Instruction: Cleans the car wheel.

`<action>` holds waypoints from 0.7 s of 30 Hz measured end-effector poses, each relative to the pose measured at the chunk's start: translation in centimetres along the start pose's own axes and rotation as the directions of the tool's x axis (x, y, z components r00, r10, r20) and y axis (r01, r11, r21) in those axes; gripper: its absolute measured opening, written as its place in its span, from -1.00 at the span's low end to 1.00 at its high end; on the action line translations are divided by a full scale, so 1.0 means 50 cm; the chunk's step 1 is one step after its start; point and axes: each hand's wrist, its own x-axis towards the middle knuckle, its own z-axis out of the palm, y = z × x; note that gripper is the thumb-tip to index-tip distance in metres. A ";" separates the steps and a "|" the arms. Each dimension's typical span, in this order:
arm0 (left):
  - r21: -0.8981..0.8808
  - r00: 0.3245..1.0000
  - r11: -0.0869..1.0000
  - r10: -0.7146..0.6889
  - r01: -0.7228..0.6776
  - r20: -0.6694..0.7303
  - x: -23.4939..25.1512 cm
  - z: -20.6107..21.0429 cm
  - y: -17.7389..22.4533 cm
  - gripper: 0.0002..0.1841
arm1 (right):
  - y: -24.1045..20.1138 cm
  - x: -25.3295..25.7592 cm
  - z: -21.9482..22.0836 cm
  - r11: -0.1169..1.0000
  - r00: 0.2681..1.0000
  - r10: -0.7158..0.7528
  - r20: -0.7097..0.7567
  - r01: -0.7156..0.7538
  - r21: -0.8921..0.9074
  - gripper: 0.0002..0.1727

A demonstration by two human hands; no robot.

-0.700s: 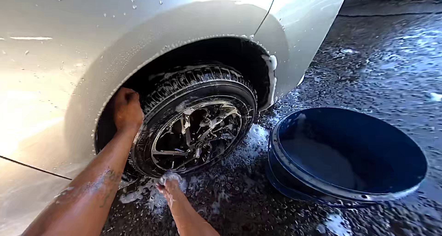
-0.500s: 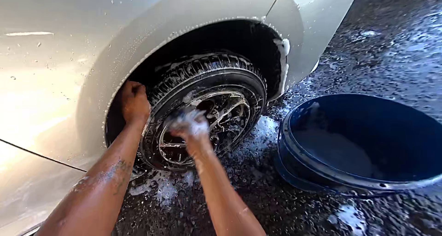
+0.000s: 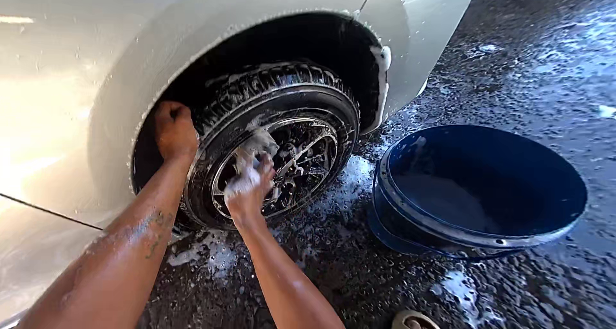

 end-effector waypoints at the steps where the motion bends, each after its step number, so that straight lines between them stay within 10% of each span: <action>1: -0.004 1.000 1.000 -0.008 0.008 -0.001 -0.001 0.000 0.003 -0.61 | -0.027 0.028 -0.015 0.999 0.999 0.029 0.046 -0.028 -0.032 -0.47; 4: 0.001 1.000 1.000 -0.016 0.016 -0.011 0.002 0.002 0.008 -0.63 | -0.062 0.054 -0.065 0.975 0.971 0.149 0.187 -0.176 0.138 -0.67; 8: 0.018 1.000 1.000 -0.017 0.017 0.003 -0.004 0.001 0.003 -0.61 | 0.014 -0.007 0.011 0.945 0.948 0.148 0.283 -0.220 0.242 -0.44; 15: 0.078 0.999 0.996 -0.036 0.039 -0.039 0.001 0.011 0.003 -0.60 | -0.013 0.110 -0.041 0.597 0.620 0.184 0.762 -0.687 0.415 -0.70; 21: 0.134 0.998 0.991 0.033 -0.025 -0.052 -0.003 0.008 -0.007 -0.58 | -0.015 0.067 -0.053 0.507 0.675 0.144 0.723 -0.678 0.532 -0.73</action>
